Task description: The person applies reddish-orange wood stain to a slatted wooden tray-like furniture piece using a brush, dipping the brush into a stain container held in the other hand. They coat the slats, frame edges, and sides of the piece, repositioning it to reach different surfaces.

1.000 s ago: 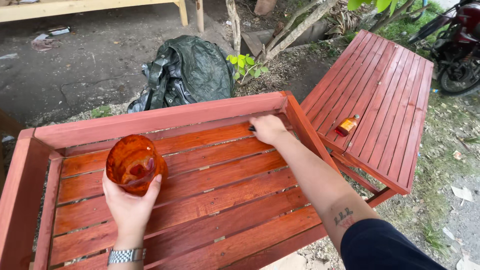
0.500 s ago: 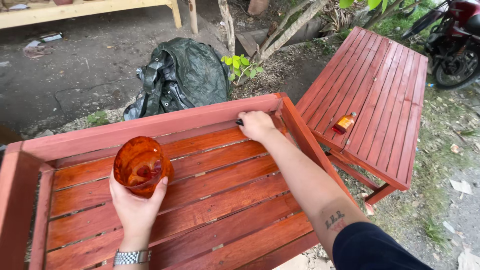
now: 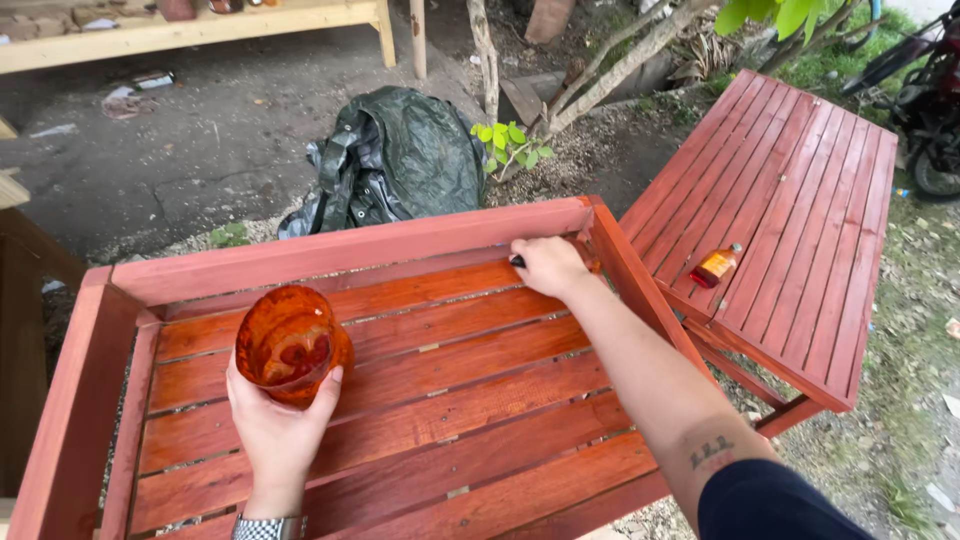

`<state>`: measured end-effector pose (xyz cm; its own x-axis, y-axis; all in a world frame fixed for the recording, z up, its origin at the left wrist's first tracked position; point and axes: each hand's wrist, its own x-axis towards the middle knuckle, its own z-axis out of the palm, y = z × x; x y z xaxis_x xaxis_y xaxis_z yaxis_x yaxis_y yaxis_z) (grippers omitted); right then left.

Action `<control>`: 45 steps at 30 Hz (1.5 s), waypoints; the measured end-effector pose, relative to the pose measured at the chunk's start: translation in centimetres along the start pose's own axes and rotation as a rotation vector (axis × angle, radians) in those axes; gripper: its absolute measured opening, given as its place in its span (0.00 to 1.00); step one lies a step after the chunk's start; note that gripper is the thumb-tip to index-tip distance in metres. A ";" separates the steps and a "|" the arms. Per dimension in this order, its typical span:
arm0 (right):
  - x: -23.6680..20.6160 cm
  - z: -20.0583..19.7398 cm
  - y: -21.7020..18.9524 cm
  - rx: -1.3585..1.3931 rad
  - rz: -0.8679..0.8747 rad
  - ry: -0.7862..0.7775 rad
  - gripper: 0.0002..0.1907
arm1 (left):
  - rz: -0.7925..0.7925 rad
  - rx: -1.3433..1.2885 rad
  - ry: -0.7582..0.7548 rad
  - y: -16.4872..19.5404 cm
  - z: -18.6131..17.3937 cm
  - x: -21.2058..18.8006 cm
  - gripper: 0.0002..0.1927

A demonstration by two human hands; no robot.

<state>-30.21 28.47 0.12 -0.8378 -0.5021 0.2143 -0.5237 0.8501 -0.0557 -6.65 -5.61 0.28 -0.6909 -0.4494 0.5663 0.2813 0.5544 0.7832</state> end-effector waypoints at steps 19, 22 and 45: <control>-3.0 -5.5 1.4 -0.057 0.295 -0.132 0.15 | 0.034 0.032 -0.024 0.5 2.2 0.3 0.47; -0.8 -3.6 -1.7 -0.112 0.304 -0.146 0.13 | 0.062 0.028 0.002 0.3 1.7 0.2 0.47; -1.6 -1.2 8.2 0.611 0.469 0.259 0.15 | 0.037 0.096 0.096 -0.7 -3.7 -0.8 0.48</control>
<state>-32.93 36.43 0.46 -0.9679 0.0012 0.2513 -0.1815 0.6883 -0.7024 -3.88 -8.26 0.21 -0.6128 -0.4897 0.6202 0.2376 0.6343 0.7356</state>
